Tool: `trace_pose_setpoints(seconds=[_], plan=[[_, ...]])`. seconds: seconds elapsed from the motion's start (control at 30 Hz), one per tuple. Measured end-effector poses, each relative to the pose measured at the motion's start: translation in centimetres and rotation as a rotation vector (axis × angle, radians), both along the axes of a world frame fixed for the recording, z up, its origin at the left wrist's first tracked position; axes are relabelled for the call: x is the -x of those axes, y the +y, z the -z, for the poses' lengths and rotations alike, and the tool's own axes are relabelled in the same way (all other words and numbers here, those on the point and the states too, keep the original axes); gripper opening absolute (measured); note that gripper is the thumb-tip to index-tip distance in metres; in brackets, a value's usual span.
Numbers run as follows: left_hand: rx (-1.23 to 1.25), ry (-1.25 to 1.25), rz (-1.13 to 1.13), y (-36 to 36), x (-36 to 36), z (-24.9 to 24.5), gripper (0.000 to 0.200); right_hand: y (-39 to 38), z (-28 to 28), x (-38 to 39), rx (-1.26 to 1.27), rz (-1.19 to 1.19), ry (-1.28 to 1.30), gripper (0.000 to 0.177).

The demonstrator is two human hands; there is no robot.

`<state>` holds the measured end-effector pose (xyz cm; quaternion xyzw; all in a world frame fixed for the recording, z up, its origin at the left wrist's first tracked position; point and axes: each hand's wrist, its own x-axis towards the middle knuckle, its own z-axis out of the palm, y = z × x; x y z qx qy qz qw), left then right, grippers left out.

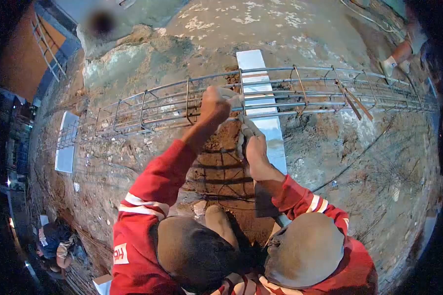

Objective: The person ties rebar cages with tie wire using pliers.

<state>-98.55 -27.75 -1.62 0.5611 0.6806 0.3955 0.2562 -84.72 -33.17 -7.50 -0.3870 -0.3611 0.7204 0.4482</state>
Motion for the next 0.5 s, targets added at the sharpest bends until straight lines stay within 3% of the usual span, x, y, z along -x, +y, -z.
trace_pose_setpoints(seconds=[0.03, 0.07, 0.2, 0.27, 0.3, 0.37, 0.43, 0.47, 0.5], plan=[[-0.058, 0.018, 0.043, -0.2, -0.2, -0.5, 0.023, 0.1, 0.4, 0.3, 0.059, 0.034, -0.033, 0.035], [0.045, -0.001, -0.033, 0.0, -0.5, -0.7, 0.025, 0.1, 0.7, 0.5, 0.121, 0.067, -0.067, 0.035], [-0.008, -0.113, 0.108, -0.6, 0.2, 0.1, 0.028, -0.6, -0.7, 0.4, 0.050, 0.100, -0.074, 0.030], [0.016, -0.123, 0.033, -0.3, 0.2, 0.8, 0.030, 0.3, -1.2, -0.8, -0.144, 0.045, -0.293, 0.028], [0.010, -0.129, 0.032, -0.4, -0.1, 0.5, 0.030, 1.2, -3.5, -2.8, -0.364, -0.071, -0.603, 0.023], [-0.129, 0.078, -0.005, -1.1, -1.1, -0.3, 0.027, 3.8, -6.4, -5.6, -0.495, -0.309, -0.839, 0.023], [-0.143, 0.149, 0.023, -0.3, -0.9, 1.0, 0.025, 6.1, -6.4, -5.8, -0.940, -0.148, -0.809, 0.026], [-0.165, 0.156, 0.032, -0.5, -1.1, 0.6, 0.024, 7.5, -8.0, -6.0, -0.873, -0.321, -1.060, 0.025], [-0.182, 0.163, 0.037, -0.8, -1.2, 0.3, 0.023, 9.0, -8.2, -5.7, -0.872, -0.321, -1.064, 0.025]])
